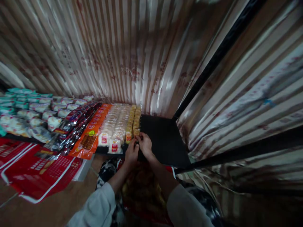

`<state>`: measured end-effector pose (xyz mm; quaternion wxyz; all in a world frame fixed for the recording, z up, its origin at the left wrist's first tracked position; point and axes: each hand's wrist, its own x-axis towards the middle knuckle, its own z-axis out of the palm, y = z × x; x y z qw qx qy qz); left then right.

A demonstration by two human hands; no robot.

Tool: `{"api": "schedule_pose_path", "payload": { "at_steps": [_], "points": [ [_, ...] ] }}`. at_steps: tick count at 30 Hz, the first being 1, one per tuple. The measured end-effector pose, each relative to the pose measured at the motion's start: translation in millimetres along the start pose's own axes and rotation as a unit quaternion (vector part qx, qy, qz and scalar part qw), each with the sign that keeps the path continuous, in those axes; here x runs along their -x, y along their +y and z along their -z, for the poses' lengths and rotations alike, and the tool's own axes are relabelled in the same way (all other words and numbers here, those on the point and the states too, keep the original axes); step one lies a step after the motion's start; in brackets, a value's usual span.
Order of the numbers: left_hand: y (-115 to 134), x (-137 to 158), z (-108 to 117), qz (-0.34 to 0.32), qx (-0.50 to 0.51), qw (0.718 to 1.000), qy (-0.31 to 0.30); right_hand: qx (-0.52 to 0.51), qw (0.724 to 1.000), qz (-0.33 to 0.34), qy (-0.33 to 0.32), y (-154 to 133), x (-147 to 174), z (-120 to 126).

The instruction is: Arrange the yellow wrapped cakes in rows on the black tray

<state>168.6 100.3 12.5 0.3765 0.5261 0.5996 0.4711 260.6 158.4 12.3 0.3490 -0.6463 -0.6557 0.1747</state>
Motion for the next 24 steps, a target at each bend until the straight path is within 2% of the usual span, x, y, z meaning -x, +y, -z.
{"api": "schedule_pose_path", "payload": {
  "at_steps": [6,12,24],
  "points": [
    [-9,-2,-3,0.013,0.000,1.000,-0.003,-0.057,0.998,-0.005,0.003,3,2,-8],
    [-9,2,-2,-0.007,0.014,1.000,-0.003,-0.122,0.992,-0.021,0.030,10,8,-16],
    [-14,-1,-3,-0.004,0.011,1.000,0.005,-0.103,0.995,-0.015,-0.009,12,6,-21]
  ]
}}
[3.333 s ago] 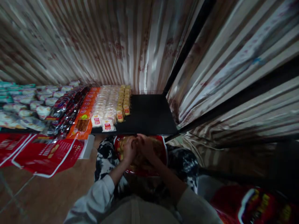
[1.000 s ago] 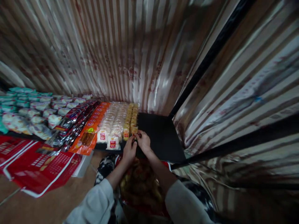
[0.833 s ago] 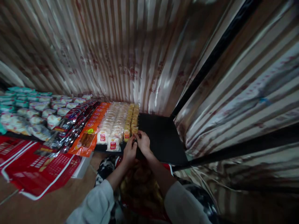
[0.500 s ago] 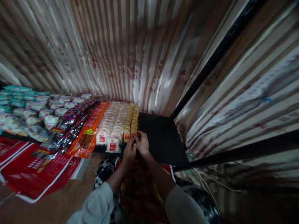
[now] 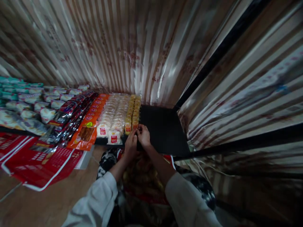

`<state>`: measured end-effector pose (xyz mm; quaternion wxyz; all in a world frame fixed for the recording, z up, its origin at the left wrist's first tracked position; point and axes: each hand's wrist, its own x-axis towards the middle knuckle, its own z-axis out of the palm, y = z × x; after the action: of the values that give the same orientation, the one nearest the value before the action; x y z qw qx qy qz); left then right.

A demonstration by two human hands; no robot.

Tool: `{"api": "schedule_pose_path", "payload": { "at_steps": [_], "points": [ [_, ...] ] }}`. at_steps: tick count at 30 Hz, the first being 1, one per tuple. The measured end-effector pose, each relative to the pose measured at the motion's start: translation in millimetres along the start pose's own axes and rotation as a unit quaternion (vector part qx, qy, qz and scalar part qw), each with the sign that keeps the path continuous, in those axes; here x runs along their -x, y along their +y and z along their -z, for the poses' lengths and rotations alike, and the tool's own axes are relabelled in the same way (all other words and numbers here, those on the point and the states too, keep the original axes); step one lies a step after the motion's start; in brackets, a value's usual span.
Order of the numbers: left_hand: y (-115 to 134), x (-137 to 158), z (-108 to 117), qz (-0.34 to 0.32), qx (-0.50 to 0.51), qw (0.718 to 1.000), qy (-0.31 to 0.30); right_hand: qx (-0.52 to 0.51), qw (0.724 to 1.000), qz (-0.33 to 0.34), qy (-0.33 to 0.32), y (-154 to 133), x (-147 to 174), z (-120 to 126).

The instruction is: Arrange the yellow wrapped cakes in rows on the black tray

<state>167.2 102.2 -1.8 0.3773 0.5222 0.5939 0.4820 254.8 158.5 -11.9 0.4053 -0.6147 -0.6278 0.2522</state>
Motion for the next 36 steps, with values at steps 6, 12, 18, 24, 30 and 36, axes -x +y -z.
{"api": "schedule_pose_path", "payload": {
  "at_steps": [6,12,18,24,30,36],
  "points": [
    [3,14,8,-0.048,-0.050,0.997,0.031,-0.035,0.998,-0.002,0.046,-5,18,7],
    [-7,67,17,-0.048,-0.138,0.989,-0.019,-0.098,0.994,0.009,0.054,-9,74,28],
    [-34,94,7,0.045,-0.252,0.959,-0.119,-0.025,0.998,-0.004,-0.057,17,134,26],
    [-50,74,-8,0.138,-0.375,0.907,-0.136,0.060,0.981,-0.123,-0.139,60,140,-3],
    [-64,58,-17,0.160,-0.404,0.887,-0.156,0.061,0.959,-0.195,-0.195,77,131,-14],
    [-72,53,-17,0.183,-0.391,0.893,-0.129,0.015,0.968,-0.212,-0.137,89,131,-23]
  ]
}}
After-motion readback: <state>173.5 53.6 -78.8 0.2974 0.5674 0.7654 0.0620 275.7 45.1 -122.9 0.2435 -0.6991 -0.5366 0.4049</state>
